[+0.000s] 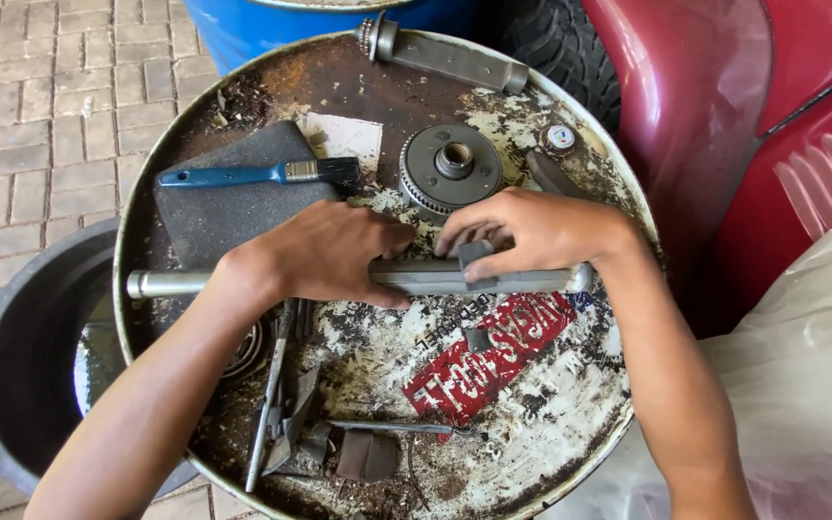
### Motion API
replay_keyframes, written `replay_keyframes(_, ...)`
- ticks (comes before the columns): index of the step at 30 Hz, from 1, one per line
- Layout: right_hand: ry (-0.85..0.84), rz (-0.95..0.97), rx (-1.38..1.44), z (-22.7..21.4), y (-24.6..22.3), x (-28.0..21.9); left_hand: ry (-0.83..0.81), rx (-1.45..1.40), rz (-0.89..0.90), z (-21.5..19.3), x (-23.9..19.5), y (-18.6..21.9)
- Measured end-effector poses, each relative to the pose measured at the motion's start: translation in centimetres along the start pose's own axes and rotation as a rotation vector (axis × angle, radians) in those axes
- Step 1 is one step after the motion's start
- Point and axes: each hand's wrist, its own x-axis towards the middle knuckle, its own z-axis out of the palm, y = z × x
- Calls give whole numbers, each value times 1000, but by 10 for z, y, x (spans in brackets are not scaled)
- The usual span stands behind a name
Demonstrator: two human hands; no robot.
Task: The person uses a metal file to smooth the surface of a cylindrical metal rod. They hold the rod with one hand and file it with the other, working over a metal barrel used as a workbench.
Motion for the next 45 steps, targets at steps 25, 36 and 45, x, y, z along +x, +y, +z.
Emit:
replay_keyframes(25,138,-60,11,8,4,1,19,-16,19,8,2,-9)
replay_keyframes(36,120,-89,-10,15,3,2,29,-29,39,7,3,-9)
replay_keyframes(45,214,-197,-109,23,4,15,58,-19,50,4,2,-7)
